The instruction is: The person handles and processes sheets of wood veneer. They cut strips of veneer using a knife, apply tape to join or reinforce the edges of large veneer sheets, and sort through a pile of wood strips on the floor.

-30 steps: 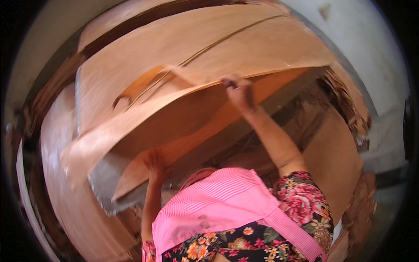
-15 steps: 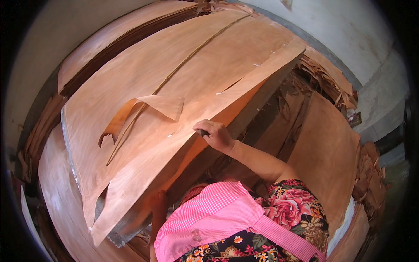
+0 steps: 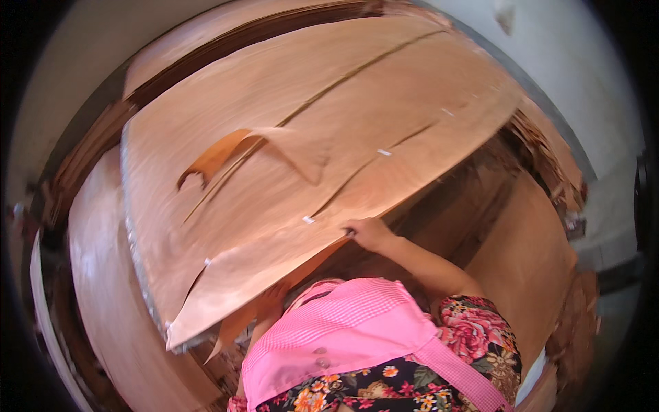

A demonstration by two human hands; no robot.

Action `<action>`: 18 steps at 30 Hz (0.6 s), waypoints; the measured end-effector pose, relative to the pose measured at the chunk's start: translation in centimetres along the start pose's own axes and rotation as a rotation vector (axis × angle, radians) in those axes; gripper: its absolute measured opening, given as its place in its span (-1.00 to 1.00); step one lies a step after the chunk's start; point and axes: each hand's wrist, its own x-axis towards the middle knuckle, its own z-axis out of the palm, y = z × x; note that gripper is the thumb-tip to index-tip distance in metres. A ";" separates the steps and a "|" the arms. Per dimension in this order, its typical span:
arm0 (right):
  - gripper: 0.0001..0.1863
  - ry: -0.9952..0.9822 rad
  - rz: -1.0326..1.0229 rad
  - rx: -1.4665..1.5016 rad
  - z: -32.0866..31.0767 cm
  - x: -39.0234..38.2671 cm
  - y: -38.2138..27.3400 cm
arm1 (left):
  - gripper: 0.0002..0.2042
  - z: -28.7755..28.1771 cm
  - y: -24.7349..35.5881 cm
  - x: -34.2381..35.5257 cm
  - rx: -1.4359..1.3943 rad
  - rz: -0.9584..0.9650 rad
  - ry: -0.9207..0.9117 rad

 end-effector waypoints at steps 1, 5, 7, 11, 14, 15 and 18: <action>-0.85 0.103 -0.012 0.020 0.1 0.3 -0.1 | -0.66 0.3 0.0 -0.4 -0.011 -0.015 -0.007; -0.86 0.103 0.033 0.124 -1.1 1.1 -1.5 | -0.61 0.4 0.3 -1.4 -0.040 -0.064 0.111; -0.87 -0.106 0.156 0.227 -2.4 0.9 -2.4 | -0.61 0.2 0.6 -1.2 -0.047 -0.087 0.163; -0.70 -0.543 0.369 0.551 -4.1 1.7 -2.5 | -0.65 0.0 1.4 -0.4 -0.460 -0.530 0.122; -0.51 -0.284 0.310 0.566 -3.5 6.0 -0.5 | -0.69 0.4 1.6 -0.3 -0.562 -0.427 0.202; -0.47 -0.180 0.318 0.523 -3.1 8.3 0.5 | -0.70 0.6 1.5 -0.5 -0.486 -0.257 0.281; -0.37 0.030 0.201 0.204 -1.4 15.1 3.2 | -0.68 1.2 1.1 -1.1 -0.251 -0.242 0.215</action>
